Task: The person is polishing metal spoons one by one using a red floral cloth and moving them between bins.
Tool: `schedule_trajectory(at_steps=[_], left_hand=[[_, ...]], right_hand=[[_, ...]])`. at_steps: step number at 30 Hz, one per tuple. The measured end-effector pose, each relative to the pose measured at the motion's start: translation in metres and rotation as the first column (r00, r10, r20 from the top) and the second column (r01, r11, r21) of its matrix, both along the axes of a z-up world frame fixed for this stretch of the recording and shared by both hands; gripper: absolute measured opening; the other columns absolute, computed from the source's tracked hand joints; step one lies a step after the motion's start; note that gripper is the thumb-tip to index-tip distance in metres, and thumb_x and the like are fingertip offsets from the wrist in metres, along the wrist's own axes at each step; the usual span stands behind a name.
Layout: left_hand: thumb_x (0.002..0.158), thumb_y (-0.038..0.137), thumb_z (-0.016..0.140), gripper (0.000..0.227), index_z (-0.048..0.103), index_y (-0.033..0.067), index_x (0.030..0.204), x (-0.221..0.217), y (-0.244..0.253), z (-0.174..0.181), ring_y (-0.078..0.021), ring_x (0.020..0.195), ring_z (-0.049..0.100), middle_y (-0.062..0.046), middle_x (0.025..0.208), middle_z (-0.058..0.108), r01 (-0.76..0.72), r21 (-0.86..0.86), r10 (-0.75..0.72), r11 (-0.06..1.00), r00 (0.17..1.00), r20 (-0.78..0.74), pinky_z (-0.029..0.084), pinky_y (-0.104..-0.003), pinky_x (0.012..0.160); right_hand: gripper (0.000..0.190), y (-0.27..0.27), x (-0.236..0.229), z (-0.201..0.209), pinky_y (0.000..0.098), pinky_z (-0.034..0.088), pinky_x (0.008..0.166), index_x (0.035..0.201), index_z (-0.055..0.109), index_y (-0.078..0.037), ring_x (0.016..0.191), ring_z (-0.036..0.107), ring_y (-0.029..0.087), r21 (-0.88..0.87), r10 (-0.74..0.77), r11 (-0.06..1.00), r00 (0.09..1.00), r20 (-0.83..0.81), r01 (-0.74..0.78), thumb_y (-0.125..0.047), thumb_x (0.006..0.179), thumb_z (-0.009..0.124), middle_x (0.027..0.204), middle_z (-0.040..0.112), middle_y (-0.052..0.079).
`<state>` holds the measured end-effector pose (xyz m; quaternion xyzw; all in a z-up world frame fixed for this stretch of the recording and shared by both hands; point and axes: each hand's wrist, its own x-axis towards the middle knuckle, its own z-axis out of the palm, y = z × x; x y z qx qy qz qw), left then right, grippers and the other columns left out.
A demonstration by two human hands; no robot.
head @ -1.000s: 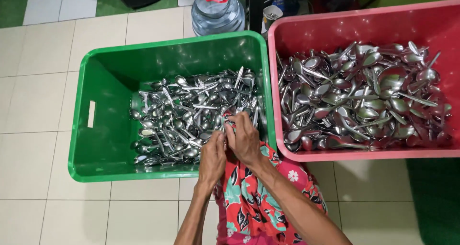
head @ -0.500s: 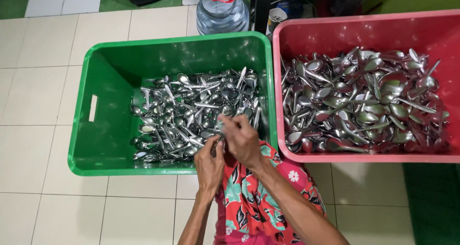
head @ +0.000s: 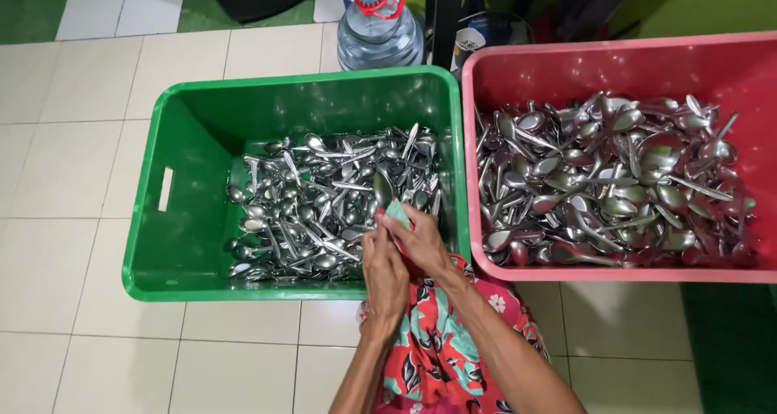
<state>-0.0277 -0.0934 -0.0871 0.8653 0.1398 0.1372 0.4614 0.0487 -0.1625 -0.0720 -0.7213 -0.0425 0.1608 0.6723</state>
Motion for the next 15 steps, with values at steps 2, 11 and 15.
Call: schedule_trajectory(at_steps=[2,11,15], left_hand=[[0.094,0.0,0.053,0.044,0.058,-0.0022,0.138,0.0,0.005,0.016,-0.0396,0.107,0.062,-0.019,0.11,0.061,0.036,0.007,-0.036,0.999,0.999,-0.01,0.049,-0.047,0.093],[0.108,0.033,0.04,0.039,0.056,0.0026,0.128,0.059,0.05,0.049,-0.0378,0.105,0.067,-0.023,0.105,0.072,0.116,-0.402,-0.141,0.908,0.989,-0.034,0.046,-0.049,0.095],[0.111,0.025,0.031,0.042,0.067,0.0053,0.103,0.079,0.053,0.023,-0.0196,0.062,0.063,-0.008,0.065,0.067,-0.096,-0.442,0.076,0.892,0.995,-0.062,0.05,-0.028,0.058]], right_hand=[[0.013,-0.007,0.013,-0.048,0.03,0.045,0.064,0.09,0.075,-0.017,0.066,0.056,0.013,-0.006,-0.04,0.999,0.998,-0.05,0.04,-0.03,0.091,0.073,0.067,0.063,-0.002],[0.016,0.0,0.006,-0.03,0.0248,0.044,0.073,0.098,0.076,-0.011,0.074,0.054,0.011,0.208,0.091,0.977,0.982,-0.167,-0.055,-0.024,0.09,0.071,0.077,0.062,-0.003],[0.061,-0.001,0.006,-0.03,0.0345,0.049,0.083,0.13,0.062,0.001,0.079,0.06,0.017,0.068,0.27,0.963,0.936,-0.224,-0.262,-0.042,0.089,0.074,0.077,0.064,0.006]])
